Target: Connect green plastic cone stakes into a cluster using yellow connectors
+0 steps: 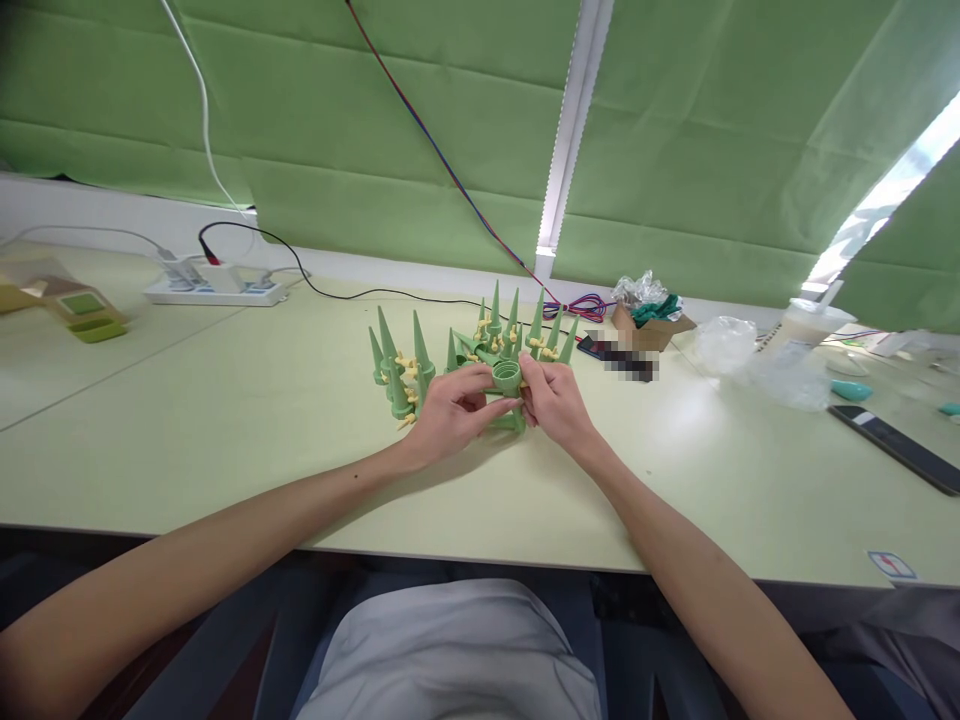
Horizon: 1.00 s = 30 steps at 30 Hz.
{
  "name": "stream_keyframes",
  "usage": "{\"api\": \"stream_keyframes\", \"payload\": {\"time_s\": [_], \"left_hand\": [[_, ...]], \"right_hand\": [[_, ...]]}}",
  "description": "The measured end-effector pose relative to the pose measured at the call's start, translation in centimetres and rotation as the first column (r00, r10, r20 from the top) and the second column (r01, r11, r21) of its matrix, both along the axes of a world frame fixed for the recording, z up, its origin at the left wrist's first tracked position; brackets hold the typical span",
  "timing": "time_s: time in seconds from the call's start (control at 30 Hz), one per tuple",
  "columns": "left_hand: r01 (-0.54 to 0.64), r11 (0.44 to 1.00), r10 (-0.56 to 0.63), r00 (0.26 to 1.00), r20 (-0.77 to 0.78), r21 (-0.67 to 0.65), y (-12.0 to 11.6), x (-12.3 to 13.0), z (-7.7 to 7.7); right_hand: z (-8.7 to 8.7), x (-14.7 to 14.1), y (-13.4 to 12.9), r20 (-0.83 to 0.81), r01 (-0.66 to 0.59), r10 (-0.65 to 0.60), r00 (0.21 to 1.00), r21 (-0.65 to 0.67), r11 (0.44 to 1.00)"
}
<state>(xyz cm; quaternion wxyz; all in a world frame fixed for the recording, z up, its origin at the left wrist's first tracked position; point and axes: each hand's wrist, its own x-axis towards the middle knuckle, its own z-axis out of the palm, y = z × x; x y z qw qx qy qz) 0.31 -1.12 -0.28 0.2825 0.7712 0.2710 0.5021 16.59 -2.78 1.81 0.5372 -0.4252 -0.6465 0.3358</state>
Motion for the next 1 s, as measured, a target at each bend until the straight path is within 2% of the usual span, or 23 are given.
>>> {"api": "stream_keyframes", "payload": {"time_s": [0.2,0.5,0.7,1.0], "left_hand": [[-0.047,0.996,0.050,0.998,0.043,-0.070,-0.05,0.16,0.04],[-0.048,0.986,0.056,0.997,0.046,-0.159,-0.43,0.15,0.65],[-0.017,0.963,0.028,0.999,0.037,-0.270,-0.78,0.12,1.01],[0.001,0.931,0.020,0.998,0.054,-0.365,-0.64,0.17,0.94]], "right_hand": [[-0.27,-0.30,-0.03,0.020,0.005,-0.006,1.000,0.039,0.999],[-0.21,-0.12,-0.27,0.113,0.025,-0.034,0.993,0.086,0.996],[-0.54,0.01,-0.05,0.105,0.047,-0.057,0.993,0.090,0.995],[-0.92,0.03,0.12,0.035,0.032,-0.037,0.999,0.122,0.992]]}}
